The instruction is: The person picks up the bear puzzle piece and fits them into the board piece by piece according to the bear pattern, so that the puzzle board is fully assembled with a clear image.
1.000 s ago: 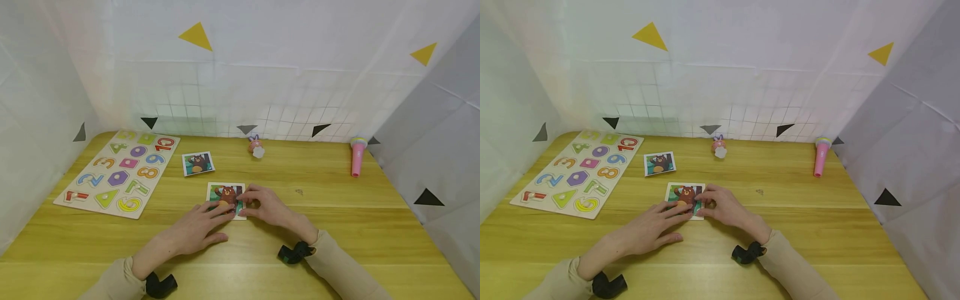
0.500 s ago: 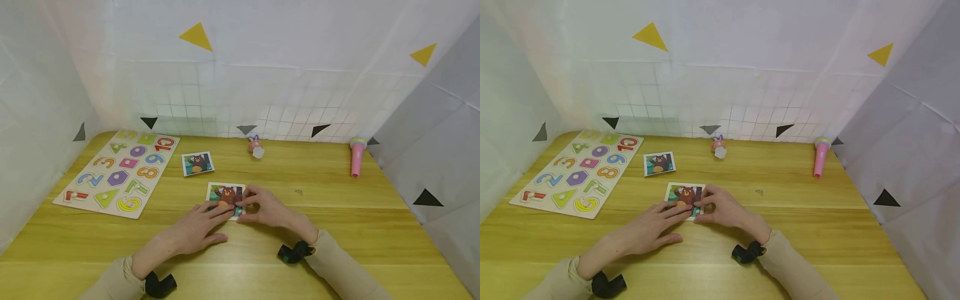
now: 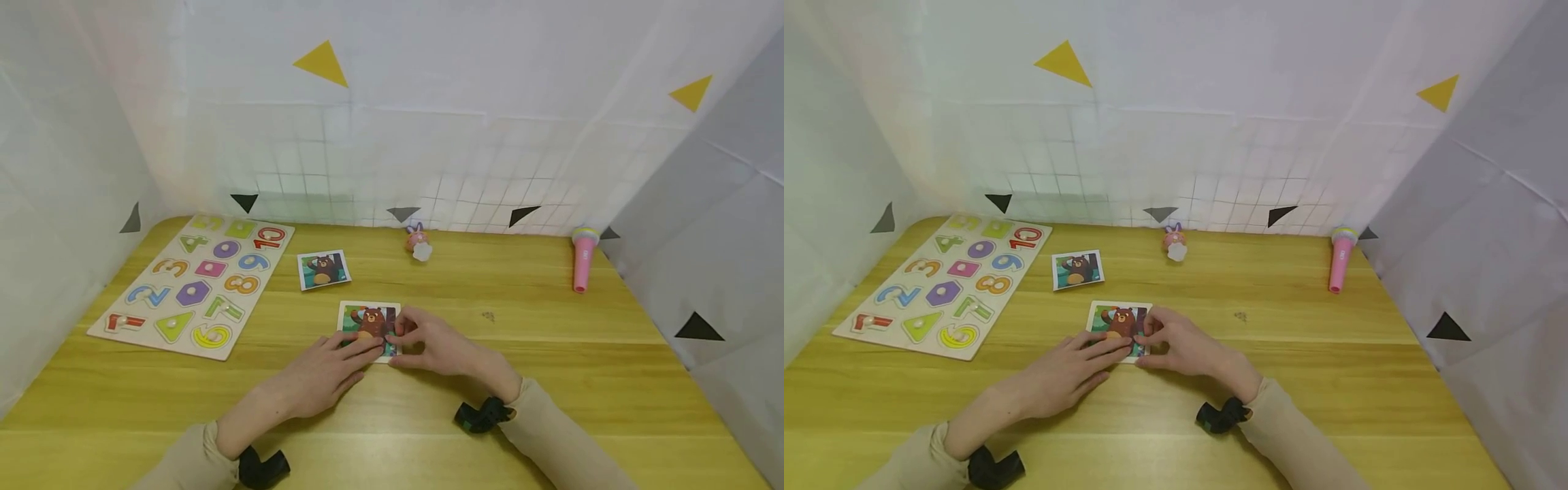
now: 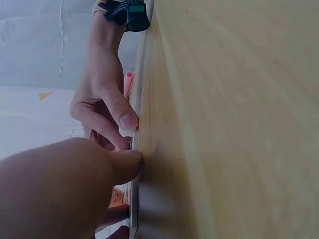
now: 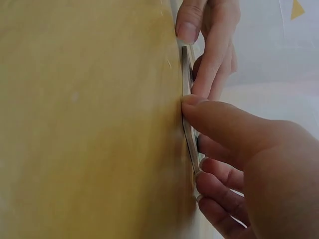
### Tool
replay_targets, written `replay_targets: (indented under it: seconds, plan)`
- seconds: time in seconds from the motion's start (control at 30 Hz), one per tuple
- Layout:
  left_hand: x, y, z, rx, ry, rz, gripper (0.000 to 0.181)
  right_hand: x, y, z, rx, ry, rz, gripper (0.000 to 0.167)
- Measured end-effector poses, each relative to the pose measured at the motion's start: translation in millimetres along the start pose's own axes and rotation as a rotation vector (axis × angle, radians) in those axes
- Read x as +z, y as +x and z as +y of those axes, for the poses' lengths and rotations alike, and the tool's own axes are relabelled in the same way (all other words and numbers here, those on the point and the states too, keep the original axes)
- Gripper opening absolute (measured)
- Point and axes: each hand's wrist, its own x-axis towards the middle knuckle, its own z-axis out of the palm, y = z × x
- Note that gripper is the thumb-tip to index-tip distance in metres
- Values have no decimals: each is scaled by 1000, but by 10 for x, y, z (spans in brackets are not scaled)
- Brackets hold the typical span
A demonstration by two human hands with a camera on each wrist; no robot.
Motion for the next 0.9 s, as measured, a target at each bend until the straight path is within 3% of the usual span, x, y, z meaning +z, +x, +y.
replay_targets:
  seconds: [0.37, 0.73, 0.9]
  plan:
    - [27, -5, -34, 23, 43, 19, 56, 23, -4, 18, -4, 67, -13, 23]
    - [100, 2, -102, 53, 5, 154, 57, 33, -14, 32, 8, 128, 14, 23]
    - [88, 7, -130, 46, 0, 177, 44, -5, -73, 49, 73, 186, 58, 23]
